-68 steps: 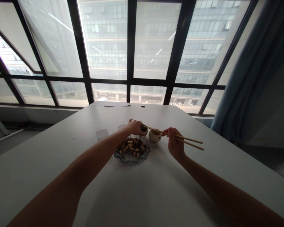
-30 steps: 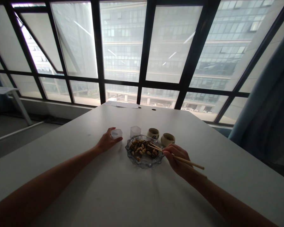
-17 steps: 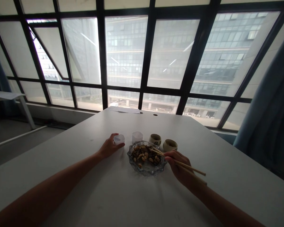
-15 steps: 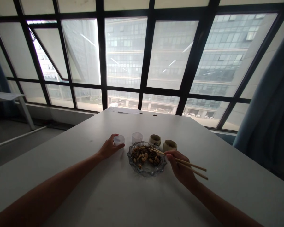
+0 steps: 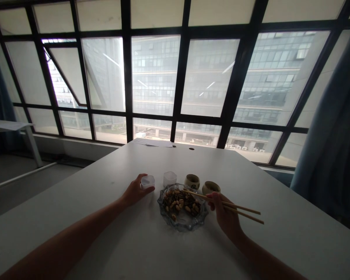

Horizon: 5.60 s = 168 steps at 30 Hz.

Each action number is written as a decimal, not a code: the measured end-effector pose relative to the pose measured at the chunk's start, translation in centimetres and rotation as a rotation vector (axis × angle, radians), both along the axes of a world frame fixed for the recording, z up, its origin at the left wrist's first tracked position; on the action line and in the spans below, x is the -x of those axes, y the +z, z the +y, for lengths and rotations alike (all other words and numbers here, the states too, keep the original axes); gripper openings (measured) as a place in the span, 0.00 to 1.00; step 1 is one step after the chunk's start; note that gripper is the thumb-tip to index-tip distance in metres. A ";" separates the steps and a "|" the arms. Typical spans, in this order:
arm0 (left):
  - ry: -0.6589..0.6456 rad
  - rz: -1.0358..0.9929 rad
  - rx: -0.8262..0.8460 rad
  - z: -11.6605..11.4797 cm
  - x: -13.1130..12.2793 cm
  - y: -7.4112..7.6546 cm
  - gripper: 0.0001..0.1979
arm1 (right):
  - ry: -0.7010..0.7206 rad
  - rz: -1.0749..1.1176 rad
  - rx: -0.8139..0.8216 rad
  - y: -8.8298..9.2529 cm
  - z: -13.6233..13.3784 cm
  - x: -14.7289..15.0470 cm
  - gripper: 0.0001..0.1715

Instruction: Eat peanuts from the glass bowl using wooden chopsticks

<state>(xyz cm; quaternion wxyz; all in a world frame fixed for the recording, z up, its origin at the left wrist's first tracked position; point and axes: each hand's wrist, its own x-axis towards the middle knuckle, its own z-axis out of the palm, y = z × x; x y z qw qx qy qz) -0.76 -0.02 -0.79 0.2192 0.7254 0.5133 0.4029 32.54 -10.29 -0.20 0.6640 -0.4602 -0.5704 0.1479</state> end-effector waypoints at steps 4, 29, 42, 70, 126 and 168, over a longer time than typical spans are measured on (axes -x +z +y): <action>-0.004 -0.018 -0.005 0.0 0.0 0.0 0.34 | -0.010 0.021 0.024 0.2 -0.1 0.0 0.29; -0.016 -0.007 -0.022 0.5 0.0 -0.4 0.34 | -0.003 -0.373 -0.095 0.1 -1.5 -0.9 0.24; -0.004 -0.065 0.021 1.5 0.1 -0.6 0.30 | -0.007 -0.153 -0.001 -0.2 -1.2 -0.9 0.29; -0.067 -0.076 0.044 0.9 0.4 -0.3 0.28 | -0.042 -0.039 0.059 -0.3 -1.4 -0.4 0.34; 0.006 0.244 -0.269 1.9 -0.5 -0.9 0.33 | -0.021 -0.427 -0.030 0.1 -3.5 -0.5 0.21; 0.067 0.389 -0.412 2.2 -3.4 5.0 0.38 | -0.100 -0.331 -0.163 2.5 -2.6 -2.7 0.17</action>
